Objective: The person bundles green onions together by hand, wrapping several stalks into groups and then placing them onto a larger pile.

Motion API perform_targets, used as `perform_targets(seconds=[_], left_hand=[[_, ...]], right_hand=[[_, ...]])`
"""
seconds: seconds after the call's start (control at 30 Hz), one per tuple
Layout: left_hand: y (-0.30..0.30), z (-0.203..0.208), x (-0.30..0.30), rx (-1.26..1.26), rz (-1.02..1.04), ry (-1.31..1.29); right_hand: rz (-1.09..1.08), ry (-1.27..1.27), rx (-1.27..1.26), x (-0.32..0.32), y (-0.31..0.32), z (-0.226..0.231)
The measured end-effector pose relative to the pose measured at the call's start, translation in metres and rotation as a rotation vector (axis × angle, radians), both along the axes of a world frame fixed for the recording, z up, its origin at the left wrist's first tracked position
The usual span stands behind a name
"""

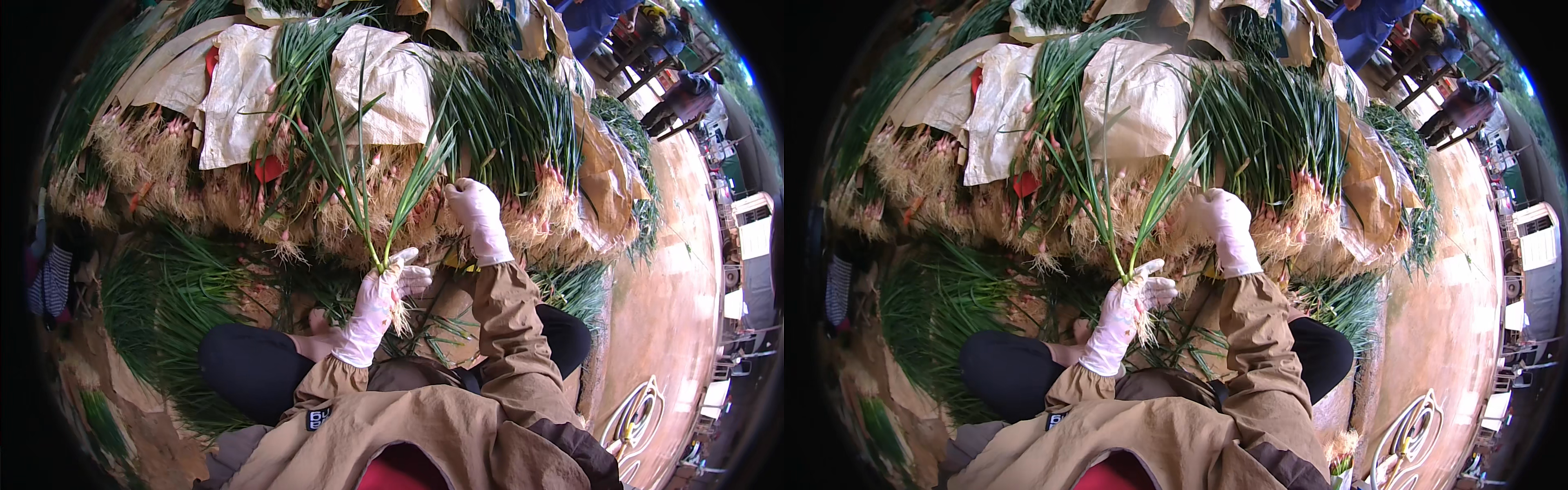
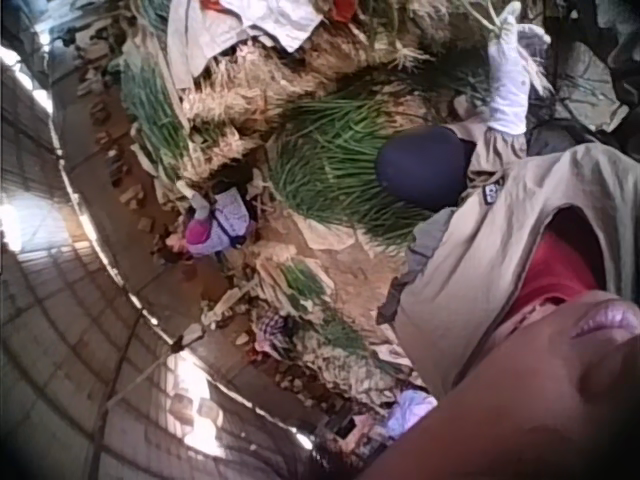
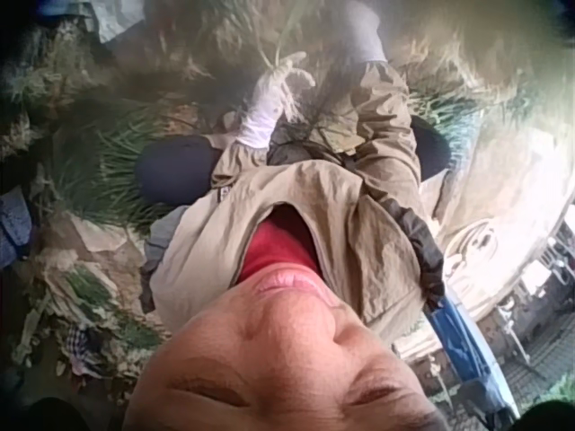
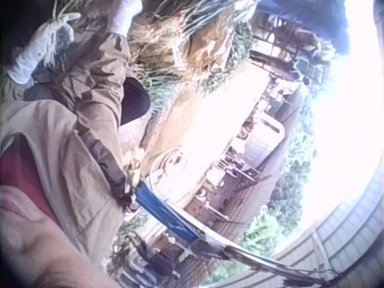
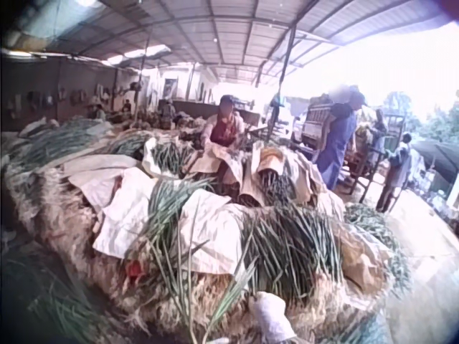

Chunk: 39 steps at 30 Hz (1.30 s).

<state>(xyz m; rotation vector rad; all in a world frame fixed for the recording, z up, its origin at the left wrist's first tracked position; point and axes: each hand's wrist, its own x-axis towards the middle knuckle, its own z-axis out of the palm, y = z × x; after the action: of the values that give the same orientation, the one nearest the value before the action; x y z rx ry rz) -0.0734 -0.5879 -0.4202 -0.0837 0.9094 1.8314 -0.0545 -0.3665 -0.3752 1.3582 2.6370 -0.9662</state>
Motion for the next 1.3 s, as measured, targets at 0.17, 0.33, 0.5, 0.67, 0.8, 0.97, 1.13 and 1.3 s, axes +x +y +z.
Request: perform_targets(seconds=[0.17, 0.33, 0.5, 0.67, 0.8, 0.97, 1.13, 1.3], left_hand=[[-0.016, -0.03, 0.0, -0.176, -0.157, 0.061], [-0.01, -0.019, 0.008, -0.032, -0.189, 0.045], [-0.01, -0.027, 0.013, 0.155, -0.238, 0.077], [-0.016, -0.013, 0.007, 0.129, -0.252, 0.112], [-0.008, -0.008, 0.011, -0.177, -0.168, 0.215], [-0.009, -0.033, 0.011, 0.227, -0.165, -0.162], [-0.018, -0.003, 0.009, 0.415, -0.143, -0.128], [-0.019, -0.017, 0.0, 0.431, -0.035, -0.192]], right_hand=[[-0.246, 0.478, -1.229, 0.063, -0.092, -0.028], [-0.172, 0.843, -1.324, 0.058, -0.106, -0.057], [-0.375, 1.019, -1.548, 0.06, -0.095, -0.076], [-0.356, 0.982, -1.382, 0.057, -0.104, -0.064], [-0.294, 0.774, -0.704, 0.055, -0.104, -0.07], [-0.449, 0.939, -1.104, 0.051, -0.099, -0.08], [-0.073, 0.309, -0.765, 0.066, -0.072, -0.11], [0.234, -0.012, 0.051, 0.04, -0.041, -0.043]])
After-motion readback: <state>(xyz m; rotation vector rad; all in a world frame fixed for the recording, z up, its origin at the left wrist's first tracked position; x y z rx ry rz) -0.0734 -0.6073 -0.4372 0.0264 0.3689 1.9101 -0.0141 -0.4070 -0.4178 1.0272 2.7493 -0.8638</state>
